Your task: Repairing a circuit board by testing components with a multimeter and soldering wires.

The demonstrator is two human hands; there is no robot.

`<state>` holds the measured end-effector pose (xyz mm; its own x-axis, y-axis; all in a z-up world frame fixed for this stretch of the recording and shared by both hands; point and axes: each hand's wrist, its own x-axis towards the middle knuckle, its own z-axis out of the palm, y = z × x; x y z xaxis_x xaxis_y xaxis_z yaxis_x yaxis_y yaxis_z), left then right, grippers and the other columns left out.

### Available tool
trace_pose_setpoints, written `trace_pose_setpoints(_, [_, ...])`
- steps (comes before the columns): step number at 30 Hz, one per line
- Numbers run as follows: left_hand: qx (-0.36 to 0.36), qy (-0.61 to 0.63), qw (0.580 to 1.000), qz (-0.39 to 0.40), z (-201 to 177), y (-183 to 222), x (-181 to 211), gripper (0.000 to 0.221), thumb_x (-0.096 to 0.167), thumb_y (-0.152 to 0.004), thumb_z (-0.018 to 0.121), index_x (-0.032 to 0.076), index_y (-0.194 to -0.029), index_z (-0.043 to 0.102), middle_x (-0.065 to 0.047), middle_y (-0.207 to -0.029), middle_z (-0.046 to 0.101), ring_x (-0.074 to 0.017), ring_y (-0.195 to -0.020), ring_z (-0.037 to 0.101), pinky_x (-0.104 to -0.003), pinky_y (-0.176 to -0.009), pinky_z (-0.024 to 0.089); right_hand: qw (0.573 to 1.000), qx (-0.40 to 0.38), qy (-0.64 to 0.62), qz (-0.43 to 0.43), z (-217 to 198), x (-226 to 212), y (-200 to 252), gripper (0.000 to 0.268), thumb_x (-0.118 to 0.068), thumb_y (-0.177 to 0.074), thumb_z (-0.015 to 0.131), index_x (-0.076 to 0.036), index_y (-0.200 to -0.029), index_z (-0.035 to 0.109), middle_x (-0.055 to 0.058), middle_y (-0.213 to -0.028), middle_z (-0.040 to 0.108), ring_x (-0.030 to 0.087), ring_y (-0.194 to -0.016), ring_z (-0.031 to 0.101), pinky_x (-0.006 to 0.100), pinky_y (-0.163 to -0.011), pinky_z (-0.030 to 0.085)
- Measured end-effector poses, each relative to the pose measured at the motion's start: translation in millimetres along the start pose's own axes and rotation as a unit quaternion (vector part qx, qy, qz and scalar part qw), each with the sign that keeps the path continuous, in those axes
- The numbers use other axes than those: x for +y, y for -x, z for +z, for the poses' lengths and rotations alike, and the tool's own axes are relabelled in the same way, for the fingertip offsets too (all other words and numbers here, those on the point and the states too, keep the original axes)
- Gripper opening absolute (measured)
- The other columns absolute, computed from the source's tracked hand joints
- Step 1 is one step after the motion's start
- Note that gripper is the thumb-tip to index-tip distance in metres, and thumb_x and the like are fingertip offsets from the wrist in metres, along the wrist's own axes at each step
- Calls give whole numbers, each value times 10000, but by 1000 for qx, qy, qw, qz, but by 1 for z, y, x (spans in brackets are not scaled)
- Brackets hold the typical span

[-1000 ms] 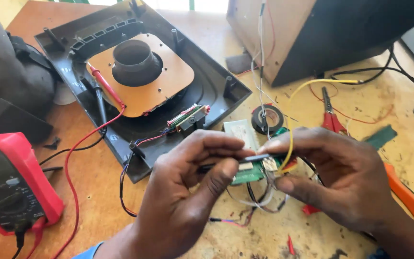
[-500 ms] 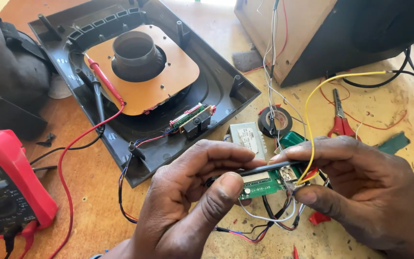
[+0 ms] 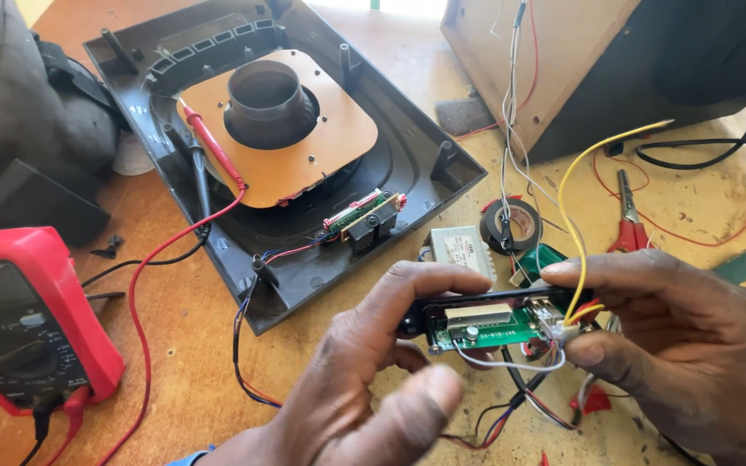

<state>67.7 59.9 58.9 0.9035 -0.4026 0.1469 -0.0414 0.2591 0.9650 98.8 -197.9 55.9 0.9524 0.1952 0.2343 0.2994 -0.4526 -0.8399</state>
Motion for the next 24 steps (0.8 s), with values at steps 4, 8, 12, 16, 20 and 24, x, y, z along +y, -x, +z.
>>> trace_pose_setpoints(4, [-5, -133, 986, 99, 1, 0, -1, 564, 465, -978, 446, 80, -1388, 489, -54, -1132, 635, -118, -927, 648, -248, -772, 516, 998, -16, -18, -53, -1, -2, -1, 534, -109, -685, 748, 40, -1193, 683, 180, -1088, 805, 241, -992, 819, 315, -936, 670])
trace_pose_setpoints(8, [-2, -210, 973, 95, -1, 5, 2, 509, 361, -955, 466, 145, -1415, 463, -30, -1141, 626, -116, -777, 580, -245, -790, 526, 995, -4, -61, -80, 7, -2, 0, 501, -144, -685, 728, 17, -1153, 655, 223, -1088, 820, 282, -1008, 861, 340, -938, 715])
trace_pose_setpoints(12, [-25, -170, 977, 128, -2, 4, 0, 523, 411, -994, 403, 92, -1407, 434, -79, -1179, 602, -152, -888, 573, -272, -768, 523, 993, -7, -85, -79, 9, 4, 4, 500, -136, -698, 715, 9, -1170, 636, 237, -1120, 810, 301, -1081, 850, 359, -1018, 690])
trace_pose_setpoints(16, [-23, -178, 974, 135, -2, 4, -5, 561, 504, -1023, 385, 99, -1411, 407, -88, -1251, 598, -167, -950, 603, -280, -760, 542, 993, -2, -85, -83, 11, 4, 5, 485, -155, -703, 716, -8, -1158, 635, 226, -1113, 809, 299, -1091, 848, 364, -1021, 701])
trace_pose_setpoints(20, [-15, -175, 977, 124, 0, 6, -5, 578, 557, -1020, 382, 131, -1410, 405, -75, -1239, 622, -154, -940, 615, -272, -734, 546, 994, -3, -66, -84, 10, 6, 6, 492, -162, -693, 718, -20, -1155, 630, 213, -1123, 812, 289, -1086, 855, 351, -1004, 711])
trace_pose_setpoints(24, [5, -201, 975, 96, 1, 7, -1, 615, 634, -985, 346, 174, -1385, 427, -40, -1125, 640, -138, -720, 533, -264, -690, 538, 990, -17, -95, -107, 7, 26, 7, 495, -138, -692, 752, -62, -1165, 628, 202, -1131, 806, 294, -1142, 853, 376, -1031, 737])
